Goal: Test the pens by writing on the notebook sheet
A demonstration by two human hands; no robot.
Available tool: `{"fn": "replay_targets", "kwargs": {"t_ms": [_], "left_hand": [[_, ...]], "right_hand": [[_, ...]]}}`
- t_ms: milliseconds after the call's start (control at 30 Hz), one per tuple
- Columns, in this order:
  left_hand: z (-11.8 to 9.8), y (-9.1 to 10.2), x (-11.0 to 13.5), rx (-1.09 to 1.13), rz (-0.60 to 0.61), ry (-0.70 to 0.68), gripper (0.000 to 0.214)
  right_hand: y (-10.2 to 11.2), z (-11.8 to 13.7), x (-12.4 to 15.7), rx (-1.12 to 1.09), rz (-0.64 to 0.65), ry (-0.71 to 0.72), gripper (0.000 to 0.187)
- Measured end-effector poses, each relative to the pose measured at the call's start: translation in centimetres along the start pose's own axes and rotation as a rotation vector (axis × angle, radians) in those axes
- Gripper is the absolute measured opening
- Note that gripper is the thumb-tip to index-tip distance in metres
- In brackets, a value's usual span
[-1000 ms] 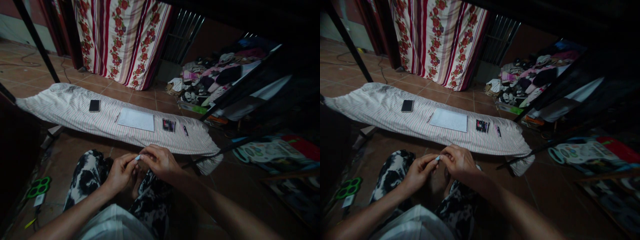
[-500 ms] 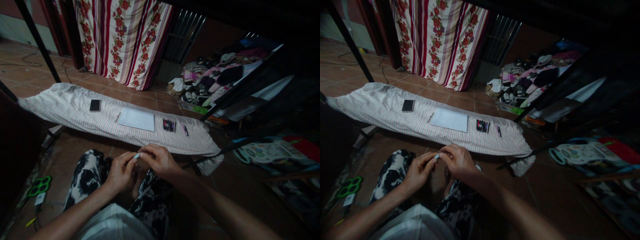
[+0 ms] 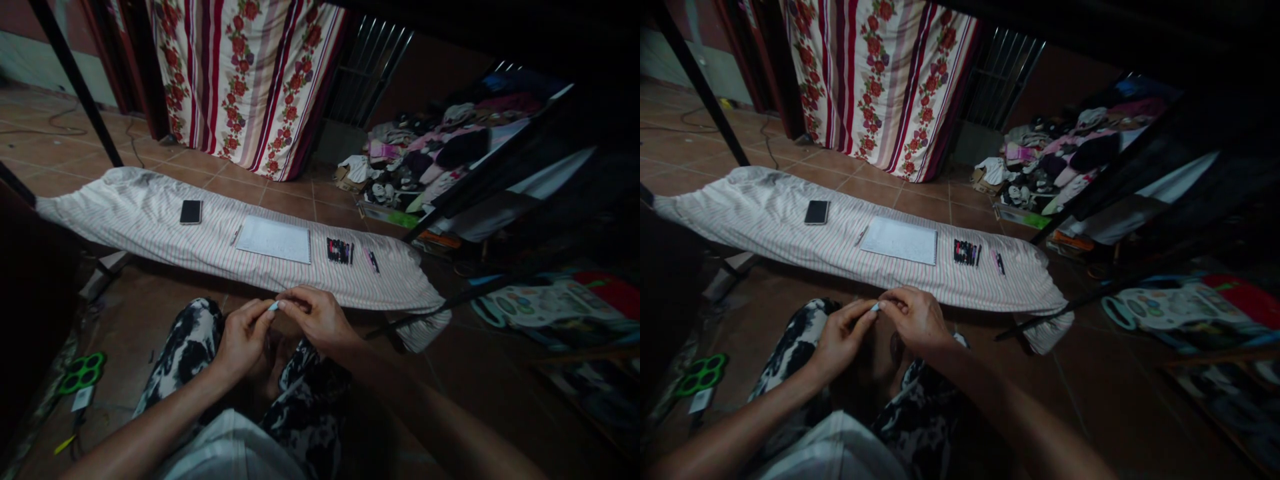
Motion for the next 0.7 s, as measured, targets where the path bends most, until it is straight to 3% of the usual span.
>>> {"fn": "replay_targets", "kwargs": {"t_ms": [167,300,400,567,700], "left_hand": [[2.2,-1.0,-1.4,0.615,0.018,0.366,0.02],[3.3,-1.2,-2.8,0.953,-0.079,0.553,0.01],[3.5,-1.7,-3.9,1.15,-0.113,0.596,0.015],[3.1,-2.8,-5.6,1.356,-0.105,0.601,0.024],[2.8,-3.3,-6.4,1.431,-0.137,0.6,0.026]], "right_hand": [[0.7,-1.6,-0.3,-0.247,-0.052,-0.068,0.049],[0.4,-3.7,0.1,-0.288,-0.11,-0.111,0.04],[-1.2,-4.9,0.9,-0.391,-0.11,-0.103,0.042],[-4.6,-6.2,1.7,-0.741,-0.04,-0.13,0.057],[-4.7,-6.7,1.6,-0.863,-0.155,-0.088,0.047]]}}
Point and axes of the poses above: each hand's wrist, its own x-axis away from the middle knuckle, its own y-axis out of the back of the hand, z = x × y, the point moved 9 cm from there along -x, towards the middle knuckle, and after that the axes turned 2 degrees about z, right-handed, at the moved point
